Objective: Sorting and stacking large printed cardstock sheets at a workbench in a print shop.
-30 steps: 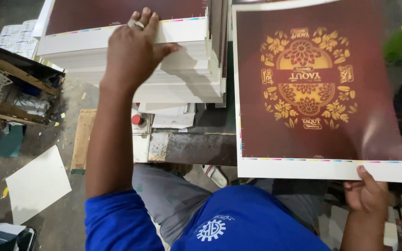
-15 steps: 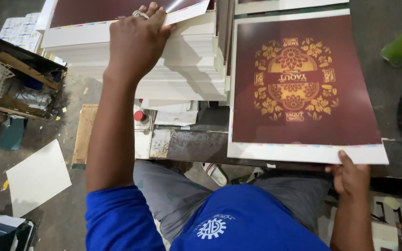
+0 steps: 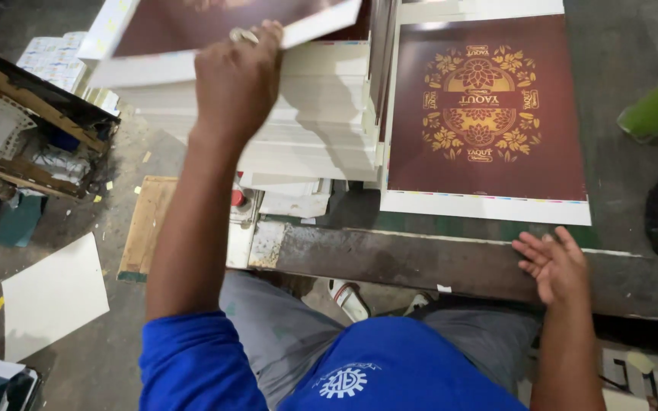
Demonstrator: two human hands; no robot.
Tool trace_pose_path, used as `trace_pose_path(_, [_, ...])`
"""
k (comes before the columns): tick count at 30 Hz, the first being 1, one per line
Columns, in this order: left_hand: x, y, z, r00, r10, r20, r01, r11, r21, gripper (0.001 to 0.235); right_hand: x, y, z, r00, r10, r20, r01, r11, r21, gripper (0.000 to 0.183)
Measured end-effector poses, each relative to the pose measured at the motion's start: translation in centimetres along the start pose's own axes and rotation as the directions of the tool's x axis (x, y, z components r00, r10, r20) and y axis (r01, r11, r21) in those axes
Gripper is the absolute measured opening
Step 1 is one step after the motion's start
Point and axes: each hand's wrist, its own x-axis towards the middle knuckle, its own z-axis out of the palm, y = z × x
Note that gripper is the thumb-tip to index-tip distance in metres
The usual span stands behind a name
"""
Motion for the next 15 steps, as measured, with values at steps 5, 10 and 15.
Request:
trace_pose_path(5, [-0.6,8.4,-3.1,0.992,-0.032,-0.123,0.024,0.998,-0.065,0.021,-2.9,-1.9,6.4,0.985,-0.113,0.131,0.111,0.993,0.027,0.059])
trace_pose_path(10, [-1.7,17.3,-6.6,0.972,-0.114,-0.206,0.023,0.916,-0.400,0.029,-9.6,-10.3,18.7,0.850,-0.314,0.422,0.382,0.920,-0.086,0.052])
trace_pose_path(15, [-2.5,21.1,-6.1,0.987,-0.096,-0.128,0.007,0.825,-0.565,0.040,-9.6,-10.2,21.4,0.653,-0.395,0.646,0.151,0.904,0.400,0.051])
